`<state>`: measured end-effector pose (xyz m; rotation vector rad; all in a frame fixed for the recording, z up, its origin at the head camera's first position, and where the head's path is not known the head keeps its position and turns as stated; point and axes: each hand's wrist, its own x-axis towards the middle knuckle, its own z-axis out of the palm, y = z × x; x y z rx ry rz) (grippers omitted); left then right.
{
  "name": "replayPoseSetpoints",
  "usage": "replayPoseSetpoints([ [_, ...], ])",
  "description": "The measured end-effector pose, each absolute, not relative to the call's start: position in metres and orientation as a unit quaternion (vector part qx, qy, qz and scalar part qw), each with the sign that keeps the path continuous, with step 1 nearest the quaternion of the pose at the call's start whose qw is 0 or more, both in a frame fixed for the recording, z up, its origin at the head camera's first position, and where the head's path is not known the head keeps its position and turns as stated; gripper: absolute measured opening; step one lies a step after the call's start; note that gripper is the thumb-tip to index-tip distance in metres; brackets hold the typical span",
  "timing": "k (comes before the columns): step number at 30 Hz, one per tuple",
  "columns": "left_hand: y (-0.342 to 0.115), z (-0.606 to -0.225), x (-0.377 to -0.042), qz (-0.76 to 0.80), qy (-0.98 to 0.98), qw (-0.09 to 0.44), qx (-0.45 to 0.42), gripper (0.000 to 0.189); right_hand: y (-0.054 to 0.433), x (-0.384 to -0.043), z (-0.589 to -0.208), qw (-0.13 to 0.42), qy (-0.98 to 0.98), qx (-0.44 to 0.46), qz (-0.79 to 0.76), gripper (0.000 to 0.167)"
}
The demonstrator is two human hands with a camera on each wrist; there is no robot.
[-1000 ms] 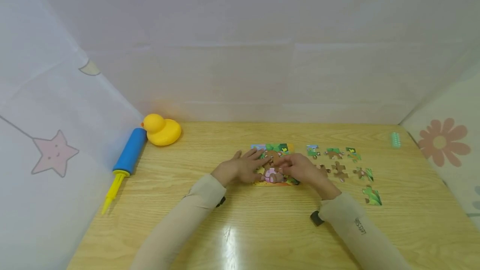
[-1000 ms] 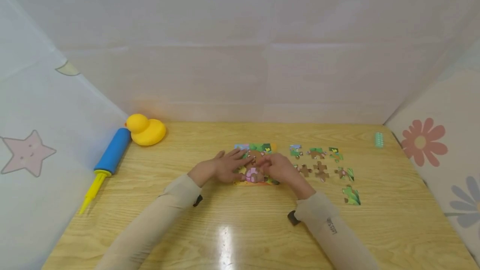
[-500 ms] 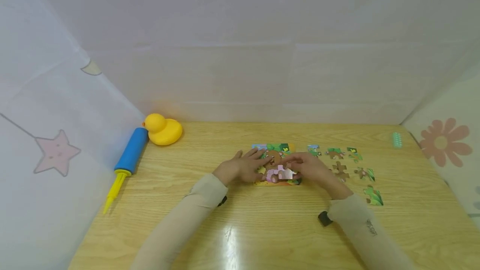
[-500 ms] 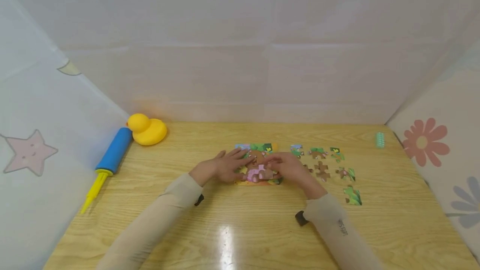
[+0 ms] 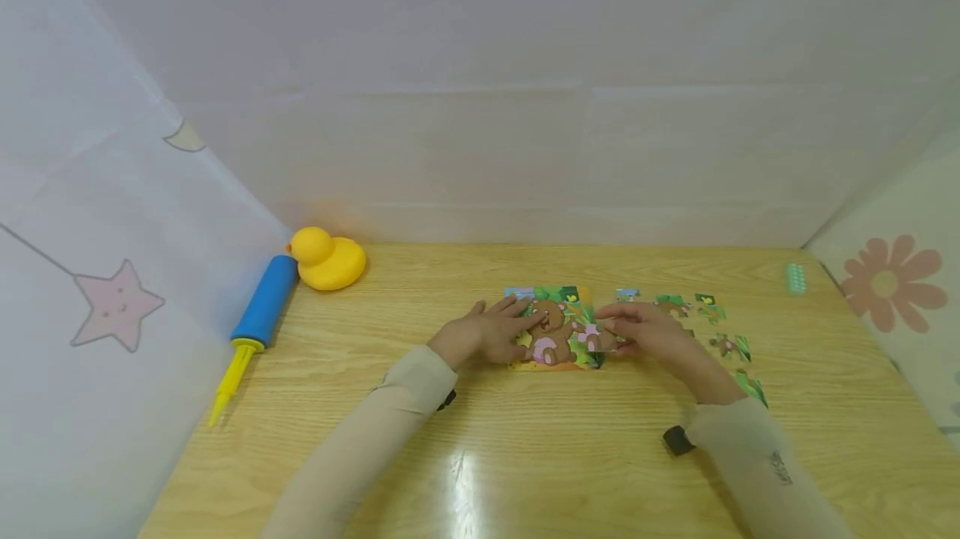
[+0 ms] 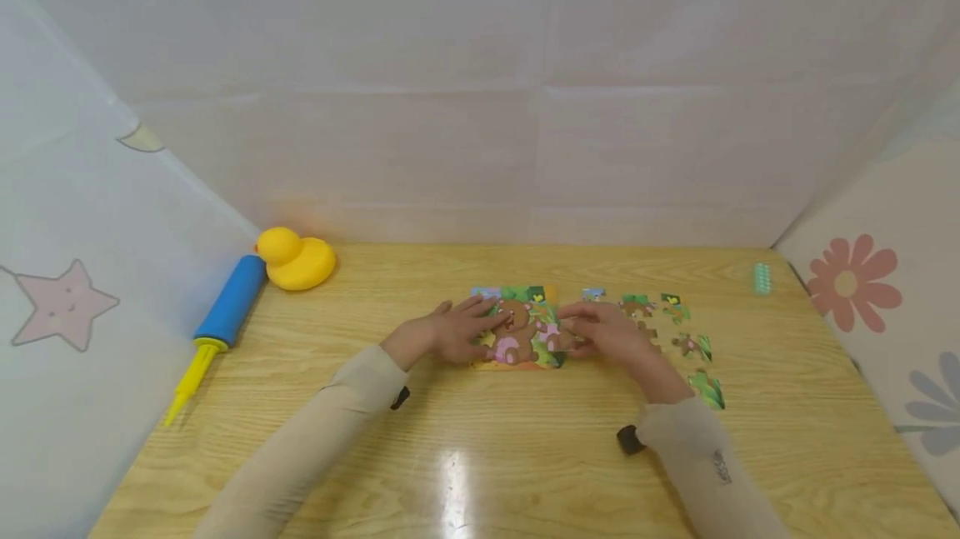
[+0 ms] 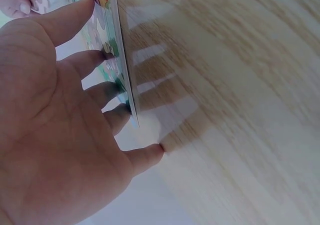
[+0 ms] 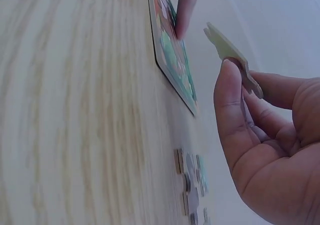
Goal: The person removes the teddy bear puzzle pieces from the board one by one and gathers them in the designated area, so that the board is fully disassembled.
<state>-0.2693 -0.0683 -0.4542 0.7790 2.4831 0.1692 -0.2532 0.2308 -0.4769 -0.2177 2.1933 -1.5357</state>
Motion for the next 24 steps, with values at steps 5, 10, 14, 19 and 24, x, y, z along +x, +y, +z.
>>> replayPoseSetpoints([
  [5,-0.069,-0.457,-0.268,0.065,0.918,0.265,0.288,0.076,0.243,-0.249,-0.476,0.209,0.802,-0.078,-0.554,0.044],
  [10,-0.069,-0.458,-0.268,0.066,0.918,0.264,0.288,0.076,0.255,-0.245,-0.474,0.195,0.8,-0.07,-0.564,0.043],
  [14,-0.069,-0.457,-0.268,0.066,0.917,0.263,0.292,0.075,0.266,-0.24,-0.473,0.178,0.799,-0.067,-0.571,0.041],
  [19,-0.069,-0.456,-0.269,0.065,0.917,0.262,0.292,0.075,0.282,-0.234,-0.474,0.164,0.793,-0.064,-0.584,0.042],
  [24,-0.069,-0.455,-0.269,0.055,0.92,0.26,0.29,0.076,0.301,-0.226,-0.475,0.154,0.808,-0.055,-0.566,0.046],
])
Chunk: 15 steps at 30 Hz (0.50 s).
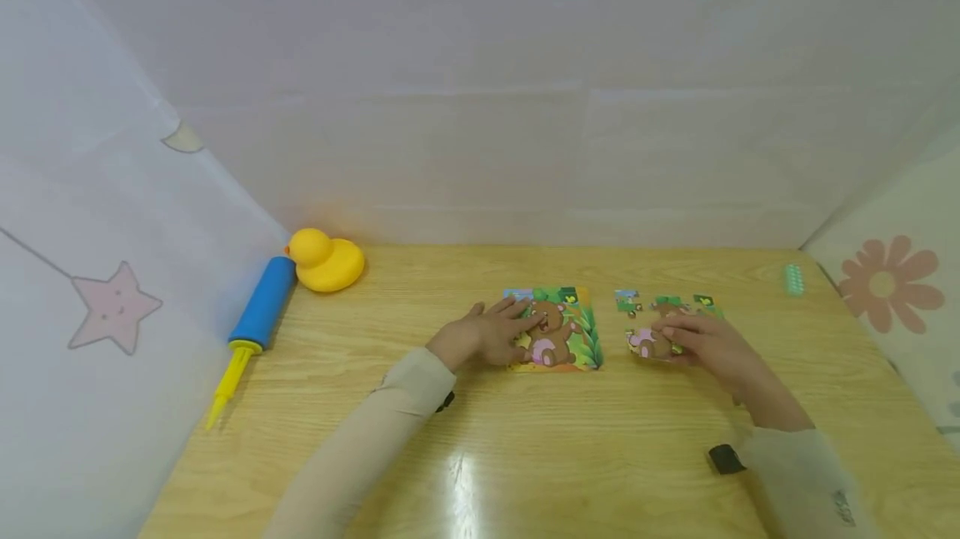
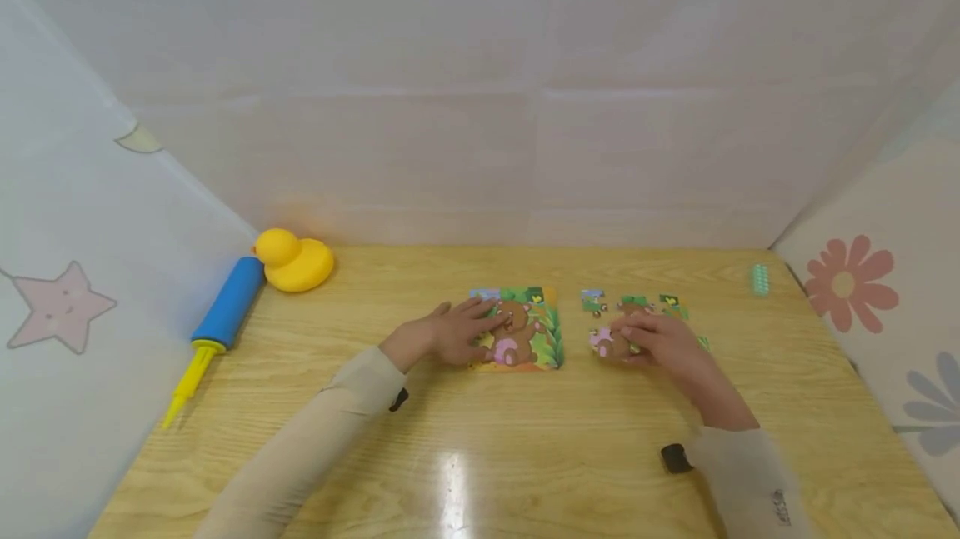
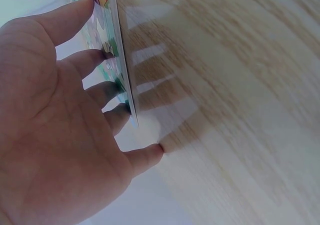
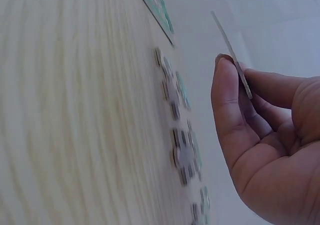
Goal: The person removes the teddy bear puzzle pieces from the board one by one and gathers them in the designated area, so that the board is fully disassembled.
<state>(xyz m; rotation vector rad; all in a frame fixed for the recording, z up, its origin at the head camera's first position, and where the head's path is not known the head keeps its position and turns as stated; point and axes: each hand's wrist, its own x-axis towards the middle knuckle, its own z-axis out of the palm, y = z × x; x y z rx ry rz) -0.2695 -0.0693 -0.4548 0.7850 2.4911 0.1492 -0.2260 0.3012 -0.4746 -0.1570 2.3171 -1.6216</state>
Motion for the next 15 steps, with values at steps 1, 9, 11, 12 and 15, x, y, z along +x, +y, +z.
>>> replayPoseSetpoints([
  [1,-0.069,-0.455,-0.27,0.054,0.92,0.259,0.29,0.076,0.306,-0.224,-0.475,0.153,0.815,-0.05,-0.557,0.046],
  [9,-0.07,-0.454,-0.269,0.058,0.919,0.26,0.291,0.075,0.332,-0.208,-0.475,0.177,0.83,-0.013,-0.529,0.046],
  [11,-0.07,-0.455,-0.27,0.059,0.919,0.26,0.29,0.075,0.337,-0.204,-0.475,0.189,0.832,-0.01,-0.521,0.047],
  [12,-0.07,-0.454,-0.27,0.059,0.919,0.26,0.29,0.076,0.34,-0.202,-0.476,0.195,0.833,-0.009,-0.519,0.048],
  [15,-0.07,-0.454,-0.27,0.059,0.919,0.26,0.291,0.076,0.345,-0.196,-0.476,0.205,0.834,-0.005,-0.511,0.048],
])
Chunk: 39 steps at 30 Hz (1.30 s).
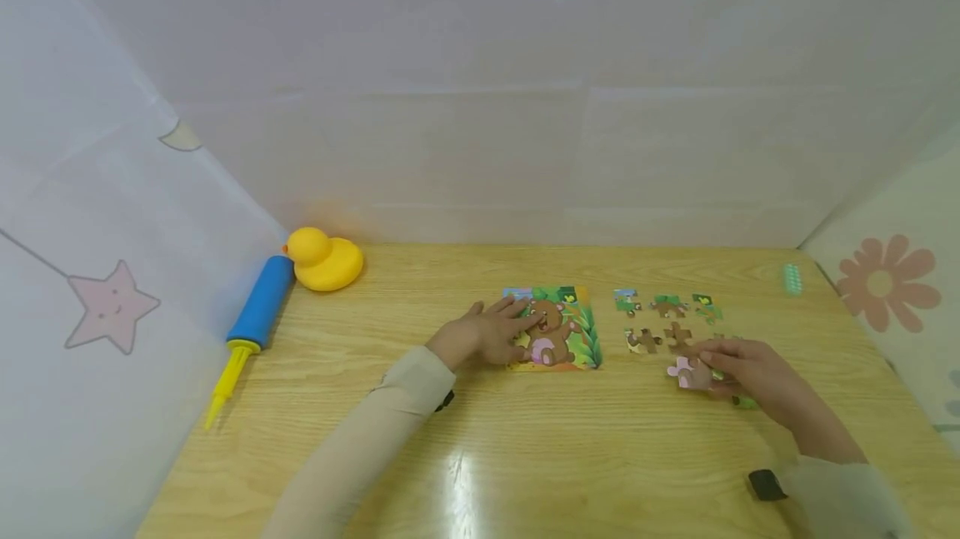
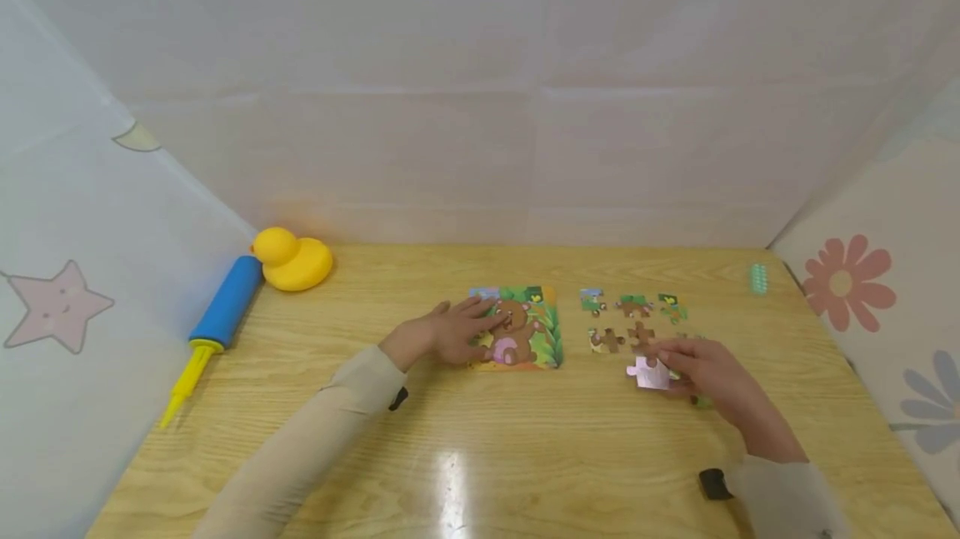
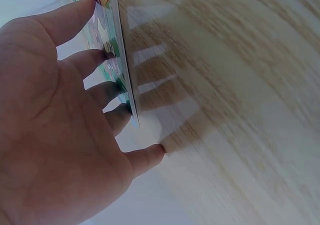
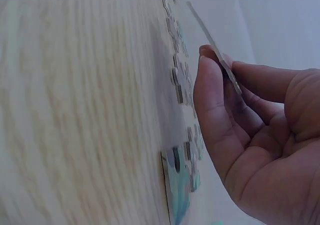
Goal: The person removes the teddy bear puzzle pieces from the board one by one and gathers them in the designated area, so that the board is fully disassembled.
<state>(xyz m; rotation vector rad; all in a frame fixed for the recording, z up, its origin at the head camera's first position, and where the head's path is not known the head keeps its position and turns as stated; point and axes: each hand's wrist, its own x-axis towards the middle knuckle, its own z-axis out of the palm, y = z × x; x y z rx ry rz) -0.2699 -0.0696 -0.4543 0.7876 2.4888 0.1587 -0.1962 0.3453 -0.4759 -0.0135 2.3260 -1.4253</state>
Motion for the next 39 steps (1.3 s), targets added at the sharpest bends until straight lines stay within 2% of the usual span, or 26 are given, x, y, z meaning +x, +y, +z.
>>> replayPoseSetpoints([
  [13,-0.07,-0.452,-0.27,0.047,0.92,0.257,0.292,0.075,0.352,-0.192,-0.48,0.229,0.832,-0.012,-0.506,0.049],
  [29,-0.069,-0.449,-0.269,0.047,0.919,0.262,0.291,0.074,0.347,-0.189,-0.471,0.206,0.866,0.024,-0.455,0.07],
  [39,-0.07,-0.453,-0.27,0.046,0.92,0.259,0.29,0.074,0.347,-0.184,-0.461,0.2,0.893,0.008,-0.402,0.073],
])
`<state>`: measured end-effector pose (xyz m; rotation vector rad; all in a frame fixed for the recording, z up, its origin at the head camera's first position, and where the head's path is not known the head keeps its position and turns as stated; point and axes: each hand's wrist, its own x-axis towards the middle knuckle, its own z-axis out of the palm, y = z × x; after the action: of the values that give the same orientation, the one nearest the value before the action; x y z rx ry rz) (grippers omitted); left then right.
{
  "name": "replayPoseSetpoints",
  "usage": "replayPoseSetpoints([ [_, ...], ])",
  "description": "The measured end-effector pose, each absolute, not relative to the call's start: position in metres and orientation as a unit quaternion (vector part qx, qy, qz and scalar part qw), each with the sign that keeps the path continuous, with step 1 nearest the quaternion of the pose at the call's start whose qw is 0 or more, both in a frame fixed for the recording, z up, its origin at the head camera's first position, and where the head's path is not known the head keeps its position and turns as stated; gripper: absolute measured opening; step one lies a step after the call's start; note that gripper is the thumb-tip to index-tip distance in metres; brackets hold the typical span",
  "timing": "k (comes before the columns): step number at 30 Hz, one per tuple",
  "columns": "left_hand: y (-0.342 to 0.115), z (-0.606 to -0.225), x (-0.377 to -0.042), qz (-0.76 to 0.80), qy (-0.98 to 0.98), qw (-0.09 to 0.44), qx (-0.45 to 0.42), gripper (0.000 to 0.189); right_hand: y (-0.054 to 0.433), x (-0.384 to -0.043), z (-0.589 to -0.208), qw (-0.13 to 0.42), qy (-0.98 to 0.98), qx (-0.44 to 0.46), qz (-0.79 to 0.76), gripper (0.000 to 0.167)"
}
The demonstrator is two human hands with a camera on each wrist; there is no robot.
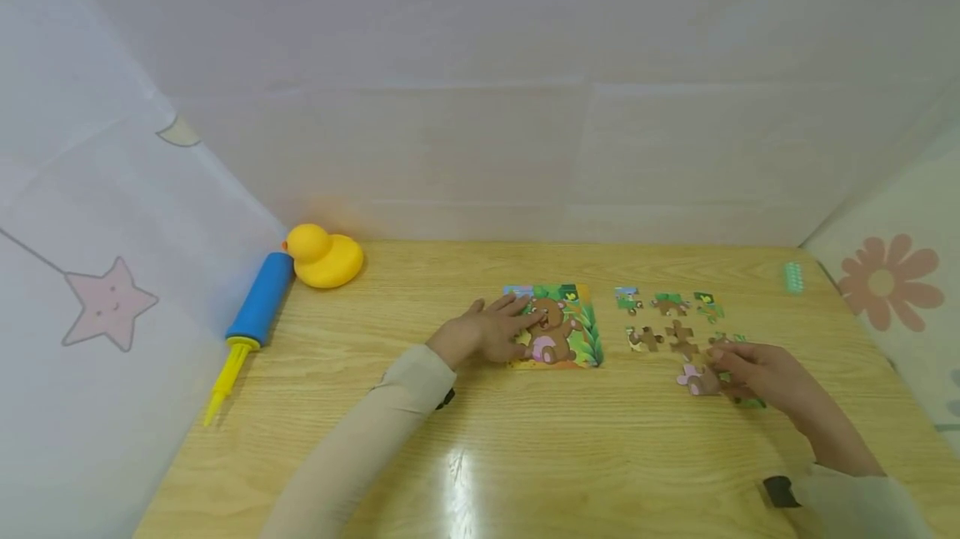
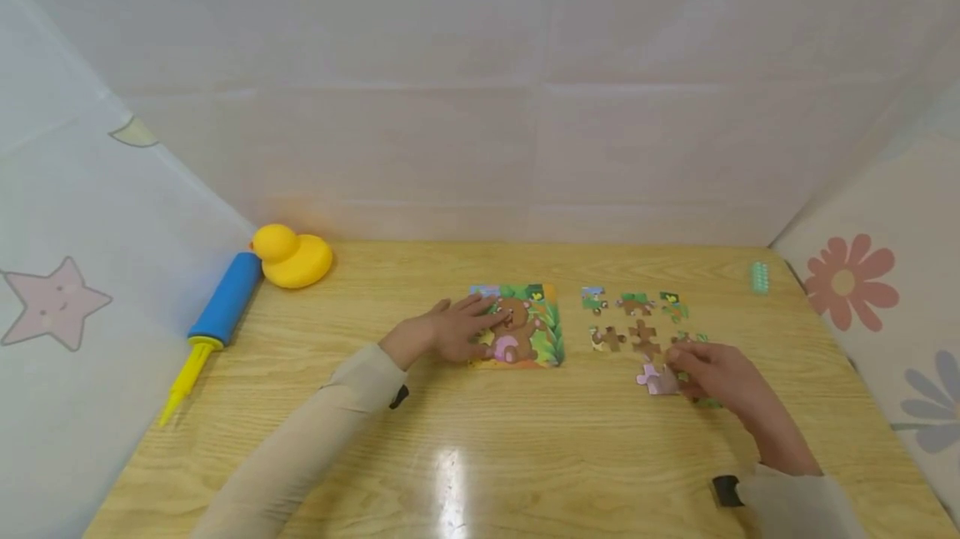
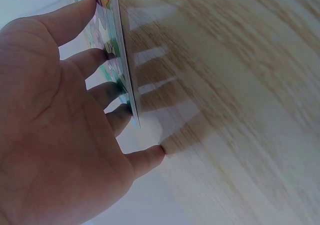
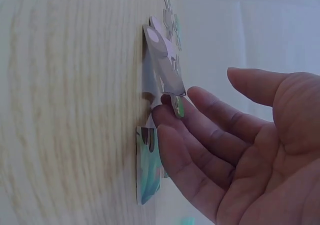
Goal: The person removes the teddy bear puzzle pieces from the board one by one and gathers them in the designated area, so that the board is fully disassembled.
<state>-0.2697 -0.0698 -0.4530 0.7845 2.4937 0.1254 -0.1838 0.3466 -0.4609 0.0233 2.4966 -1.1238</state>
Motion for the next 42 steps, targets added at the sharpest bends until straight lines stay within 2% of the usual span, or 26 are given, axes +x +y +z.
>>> replayPoseSetpoints([
  [17,-0.071,-0.454,-0.269,0.052,0.919,0.26,0.291,0.074,0.349,-0.182,-0.457,0.184,0.914,-0.008,-0.362,0.068],
  [30,-0.07,-0.454,-0.269,0.05,0.92,0.256,0.292,0.073,0.347,-0.184,-0.459,0.185,0.912,-0.003,-0.365,0.072],
  [42,-0.068,-0.453,-0.267,0.059,0.923,0.235,0.298,0.068,0.298,-0.205,-0.46,0.144,0.895,-0.085,-0.415,0.051],
])
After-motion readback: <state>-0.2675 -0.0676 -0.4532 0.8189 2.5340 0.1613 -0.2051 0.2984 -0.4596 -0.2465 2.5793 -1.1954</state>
